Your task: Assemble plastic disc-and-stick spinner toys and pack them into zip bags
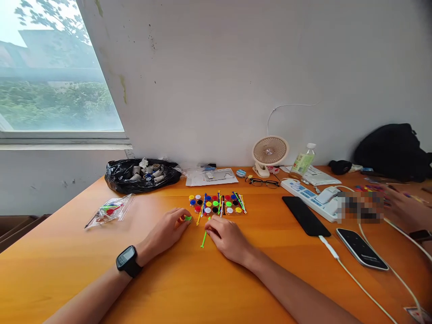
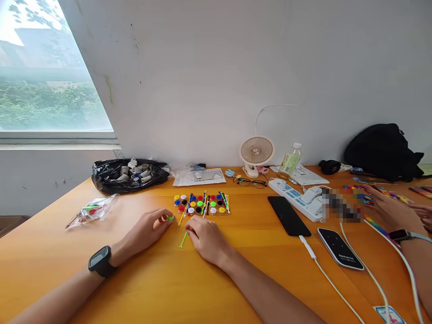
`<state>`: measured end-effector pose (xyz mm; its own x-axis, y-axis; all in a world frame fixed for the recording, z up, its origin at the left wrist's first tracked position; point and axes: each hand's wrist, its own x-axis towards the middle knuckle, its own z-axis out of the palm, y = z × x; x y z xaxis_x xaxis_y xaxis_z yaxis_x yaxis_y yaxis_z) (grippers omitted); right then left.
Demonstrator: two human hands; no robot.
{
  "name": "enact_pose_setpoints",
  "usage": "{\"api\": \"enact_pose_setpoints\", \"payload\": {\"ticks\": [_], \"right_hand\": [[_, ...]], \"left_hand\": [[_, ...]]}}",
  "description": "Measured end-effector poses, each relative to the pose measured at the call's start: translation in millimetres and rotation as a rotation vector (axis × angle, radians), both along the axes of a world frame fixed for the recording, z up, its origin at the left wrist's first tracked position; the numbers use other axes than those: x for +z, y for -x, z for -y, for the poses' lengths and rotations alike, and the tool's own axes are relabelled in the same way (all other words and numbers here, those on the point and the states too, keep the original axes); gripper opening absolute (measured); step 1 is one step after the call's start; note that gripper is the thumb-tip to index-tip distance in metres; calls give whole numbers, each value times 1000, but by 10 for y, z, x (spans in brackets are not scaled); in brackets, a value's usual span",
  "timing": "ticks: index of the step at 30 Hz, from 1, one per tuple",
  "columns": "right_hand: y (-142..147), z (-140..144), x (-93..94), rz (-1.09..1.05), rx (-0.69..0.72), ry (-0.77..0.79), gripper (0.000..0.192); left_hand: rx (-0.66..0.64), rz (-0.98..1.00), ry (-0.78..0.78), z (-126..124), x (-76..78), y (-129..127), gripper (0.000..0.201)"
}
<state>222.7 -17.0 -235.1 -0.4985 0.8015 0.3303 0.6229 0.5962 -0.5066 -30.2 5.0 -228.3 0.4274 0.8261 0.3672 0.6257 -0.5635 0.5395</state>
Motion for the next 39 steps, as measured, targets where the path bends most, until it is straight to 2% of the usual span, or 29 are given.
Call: {"api": "enact_pose_setpoints", "payload": {"ticks": [4, 6, 8, 12, 16, 18, 21, 23, 26, 30, 32, 35, 39], "right_hand": [[-22, 28, 91, -108, 36, -79, 11], [-45, 42, 134, -175, -16, -132, 9], [-75, 43, 140, -257, -65, -112, 8], [-99, 25, 71, -360, -55, -17, 11], [-68, 22, 34, -396, -71, -15, 9], [-55, 29, 47, -443, -72, -4, 12], [-43, 57, 84, -494, -61, -4, 13], [-27, 91, 102, -510, -41, -12, 11], [13, 145, 101, -547, 6, -11, 12], [49, 179, 91, -594, -24, -22, 16], [47, 177, 108, -576, -16, -41, 11], [38, 173, 143, -529, 12, -38, 14], [49, 183, 155, -515, 54, 2, 19]], "left_hand": [[-63, 119, 9, 107, 94, -84, 19], [-141, 134, 68, 151, 103, -132, 18], [-178, 104, 136, 175, 84, -171, 18], [-113, 53, 170, 156, 27, -204, 20], [-88, 188, 174, 127, 6, -214, 21], [-95, 334, 243, 136, 3, -234, 26], [-112, 554, 454, 168, 1, -287, 36], [-122, 639, 582, 191, 4, -328, 40], [-161, 709, 668, 218, 17, -379, 38], [-205, 722, 704, 249, 36, -410, 36], [-209, 729, 716, 261, 39, -415, 40], [-215, 741, 749, 271, 35, -420, 48], [-233, 763, 703, 278, 29, -428, 45]]}}
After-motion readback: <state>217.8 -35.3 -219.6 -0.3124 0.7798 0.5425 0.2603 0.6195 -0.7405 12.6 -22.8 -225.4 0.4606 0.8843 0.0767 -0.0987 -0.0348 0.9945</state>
